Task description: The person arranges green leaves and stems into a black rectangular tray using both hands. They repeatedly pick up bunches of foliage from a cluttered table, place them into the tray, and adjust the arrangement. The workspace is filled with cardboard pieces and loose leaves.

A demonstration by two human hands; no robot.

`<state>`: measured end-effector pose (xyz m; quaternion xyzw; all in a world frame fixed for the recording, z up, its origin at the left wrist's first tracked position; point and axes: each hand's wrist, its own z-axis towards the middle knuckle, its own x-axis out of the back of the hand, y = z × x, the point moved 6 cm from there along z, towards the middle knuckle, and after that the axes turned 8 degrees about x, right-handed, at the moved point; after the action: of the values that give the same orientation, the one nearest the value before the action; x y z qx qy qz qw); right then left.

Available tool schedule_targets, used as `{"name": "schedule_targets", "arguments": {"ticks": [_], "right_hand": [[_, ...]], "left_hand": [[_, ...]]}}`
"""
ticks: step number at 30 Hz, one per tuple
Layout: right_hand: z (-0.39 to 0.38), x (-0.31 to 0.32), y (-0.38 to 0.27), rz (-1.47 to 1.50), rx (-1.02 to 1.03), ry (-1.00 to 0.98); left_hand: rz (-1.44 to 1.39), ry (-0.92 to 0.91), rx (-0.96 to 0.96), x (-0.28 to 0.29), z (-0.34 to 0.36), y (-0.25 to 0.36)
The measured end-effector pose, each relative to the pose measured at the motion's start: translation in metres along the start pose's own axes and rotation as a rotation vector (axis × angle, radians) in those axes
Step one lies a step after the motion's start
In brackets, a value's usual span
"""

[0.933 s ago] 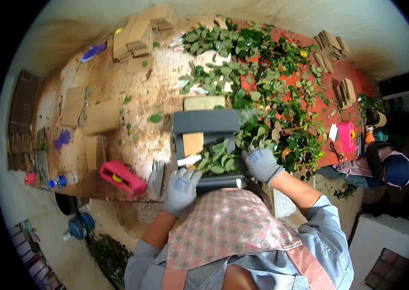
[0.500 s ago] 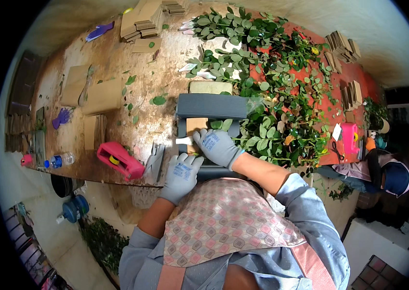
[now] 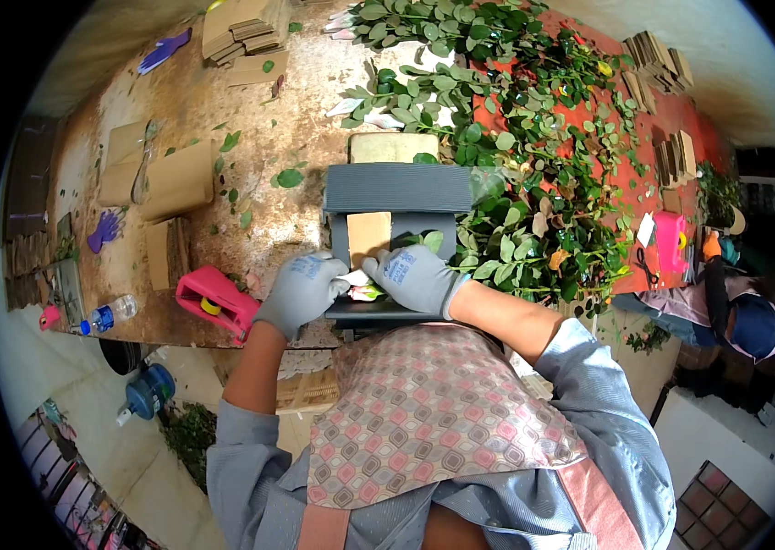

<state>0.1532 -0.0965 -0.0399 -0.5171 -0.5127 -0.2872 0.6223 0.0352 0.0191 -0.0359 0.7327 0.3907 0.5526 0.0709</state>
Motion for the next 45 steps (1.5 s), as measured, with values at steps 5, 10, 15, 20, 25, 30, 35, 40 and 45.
{"name": "schedule_targets", "arguments": {"ticks": [5,10,15,20,25,30,35,40,45], "right_hand": [[0.000,-0.009,0.002,-0.014,0.011,0.008],[-0.001,-0.006,-0.001,-0.046,0.027,-0.006],[0.000,-0.003,-0.004,-0.036,0.067,0.015],[-0.002,0.006,-0.003,0.006,0.057,0.168],[-0.003,-0.004,0.001,-0.003,0.039,0.133],[-0.002,-0.007,0.000,0.025,0.095,0.188],[-0.002,0.008,0.000,0.030,0.127,0.047],[0.052,0.125,0.068,0.142,0.103,0.191],[0.104,0.123,0.261,-0.016,-0.402,0.293]], "left_hand": [[0.313,0.005,-0.135,0.000,0.002,-0.010],[0.512,0.071,0.161,0.034,-0.034,-0.051],[0.058,0.079,-0.231,0.028,-0.047,0.059],[0.193,0.100,-0.117,-0.027,-0.045,0.068],[0.215,0.156,-0.136,-0.028,-0.043,0.068],[0.176,0.191,-0.139,-0.022,-0.047,0.072],[0.171,0.169,-0.071,-0.032,-0.042,0.064],[0.239,0.205,-0.074,-0.036,-0.043,0.062],[0.161,0.220,-0.108,-0.037,-0.045,0.062]]}}
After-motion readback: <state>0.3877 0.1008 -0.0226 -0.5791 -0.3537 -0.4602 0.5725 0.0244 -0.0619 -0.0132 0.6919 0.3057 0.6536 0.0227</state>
